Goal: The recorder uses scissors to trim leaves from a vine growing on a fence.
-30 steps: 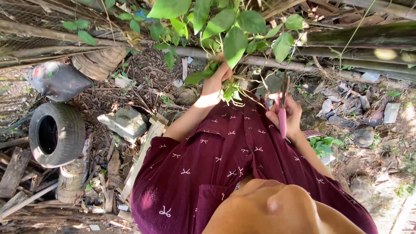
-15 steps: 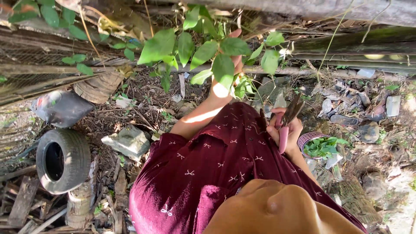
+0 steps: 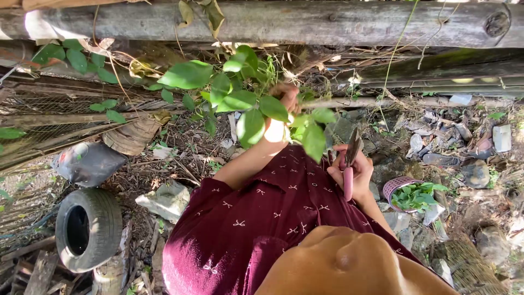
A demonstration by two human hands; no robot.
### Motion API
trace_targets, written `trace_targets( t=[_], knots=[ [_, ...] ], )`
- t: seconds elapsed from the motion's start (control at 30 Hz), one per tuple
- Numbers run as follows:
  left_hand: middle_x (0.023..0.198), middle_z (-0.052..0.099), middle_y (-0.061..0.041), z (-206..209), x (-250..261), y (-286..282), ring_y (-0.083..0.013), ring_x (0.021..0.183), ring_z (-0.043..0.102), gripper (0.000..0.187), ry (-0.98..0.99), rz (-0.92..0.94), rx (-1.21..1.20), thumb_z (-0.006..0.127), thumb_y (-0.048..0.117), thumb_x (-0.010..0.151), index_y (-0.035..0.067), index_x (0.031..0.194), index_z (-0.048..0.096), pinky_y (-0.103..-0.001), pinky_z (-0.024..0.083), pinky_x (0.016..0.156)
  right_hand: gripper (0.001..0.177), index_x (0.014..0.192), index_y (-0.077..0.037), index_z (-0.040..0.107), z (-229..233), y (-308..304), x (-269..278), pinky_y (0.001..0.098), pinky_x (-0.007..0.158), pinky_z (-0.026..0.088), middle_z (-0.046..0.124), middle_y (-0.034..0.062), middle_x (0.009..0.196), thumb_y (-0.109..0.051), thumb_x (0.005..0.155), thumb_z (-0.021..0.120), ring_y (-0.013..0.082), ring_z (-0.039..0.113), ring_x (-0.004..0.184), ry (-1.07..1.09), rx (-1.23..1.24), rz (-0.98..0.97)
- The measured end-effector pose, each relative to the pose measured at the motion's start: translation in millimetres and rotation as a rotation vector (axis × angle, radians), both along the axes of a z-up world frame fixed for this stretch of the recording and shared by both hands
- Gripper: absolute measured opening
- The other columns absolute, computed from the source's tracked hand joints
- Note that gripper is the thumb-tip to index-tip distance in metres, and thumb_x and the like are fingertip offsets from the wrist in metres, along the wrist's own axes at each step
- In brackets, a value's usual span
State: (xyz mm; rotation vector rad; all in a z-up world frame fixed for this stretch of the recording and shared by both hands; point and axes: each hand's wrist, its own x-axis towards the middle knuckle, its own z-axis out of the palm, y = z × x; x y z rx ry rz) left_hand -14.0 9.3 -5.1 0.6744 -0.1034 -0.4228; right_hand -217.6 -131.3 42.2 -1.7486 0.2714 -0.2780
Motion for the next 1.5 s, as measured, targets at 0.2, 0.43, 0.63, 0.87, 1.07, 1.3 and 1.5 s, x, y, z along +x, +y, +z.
trace_targets(
  t=[0.2,0.43,0.63,0.87,1.07,1.3,1.5],
  knots=[
    [0.085,0.064,0.001,-26,-19,53,-0.0085,0.071,0.054,0.017,0.374,-0.150,0.452,0.066,0.022,0.101,0.007,0.108,0.064,-0.024,0.041,0.063,0.047,0.126,-0.001,0.063,5,-11,14,0.0195,0.060,0.043,0.059,-0.0043,0.071,-0.002,0.082,0.079,0.0038,0.053,0.063,0.096,0.042,0.083],
    [0.100,0.067,-0.002,-8,-54,83,-0.0114,0.093,0.063,0.014,0.572,-0.116,0.084,0.067,0.018,0.095,0.008,0.106,0.067,-0.026,0.052,0.086,0.049,0.124,-0.004,0.067,-11,-36,29,0.0234,0.049,0.031,0.055,-0.0051,0.070,-0.025,0.082,0.080,0.0058,0.044,0.054,0.349,0.056,0.342],
    [0.098,0.060,0.002,27,-73,94,-0.0085,0.087,0.055,0.018,0.290,-0.144,0.309,0.068,0.022,0.105,0.005,0.110,0.069,-0.026,0.045,0.076,0.055,0.121,-0.004,0.066,43,-28,75,0.0272,0.059,0.044,0.062,-0.0009,0.076,-0.031,0.077,0.083,0.0090,0.054,0.064,0.510,-0.112,0.580],
    [0.120,0.067,-0.001,-28,-101,99,-0.0094,0.102,0.064,0.041,0.552,-0.317,0.265,0.053,0.033,0.107,0.008,0.138,0.062,-0.027,0.052,0.088,0.027,0.094,-0.001,0.073,52,-26,96,0.0290,0.062,0.043,0.062,0.0021,0.083,-0.020,0.081,0.086,0.0100,0.054,0.066,0.415,-0.158,0.799],
    [0.146,0.059,-0.004,-44,-113,101,-0.0101,0.123,0.061,0.043,0.488,-0.217,0.183,0.044,0.018,0.109,0.002,0.149,0.051,-0.026,0.047,0.108,0.029,0.096,0.001,0.070,45,-28,98,0.0258,0.066,0.045,0.067,0.0016,0.088,-0.016,0.080,0.086,0.0083,0.055,0.073,0.421,-0.015,0.781],
    [0.146,0.058,-0.007,-40,-112,102,-0.0096,0.118,0.058,0.043,0.410,-0.259,0.194,0.043,0.015,0.114,-0.004,0.152,0.052,-0.025,0.045,0.101,0.030,0.095,0.000,0.070,52,-27,100,0.0274,0.065,0.046,0.066,0.0022,0.080,-0.017,0.078,0.088,0.0096,0.053,0.070,0.445,-0.104,0.771],
    [0.138,0.068,-0.003,-49,-111,96,-0.0067,0.090,0.055,0.042,0.540,-0.264,0.242,0.053,0.010,0.105,0.000,0.145,0.059,-0.022,0.046,0.082,0.034,0.092,-0.001,0.066,48,-25,100,0.0306,0.058,0.039,0.057,0.0063,0.066,-0.021,0.078,0.090,0.0137,0.047,0.059,0.558,-0.206,0.783]
  ],
)
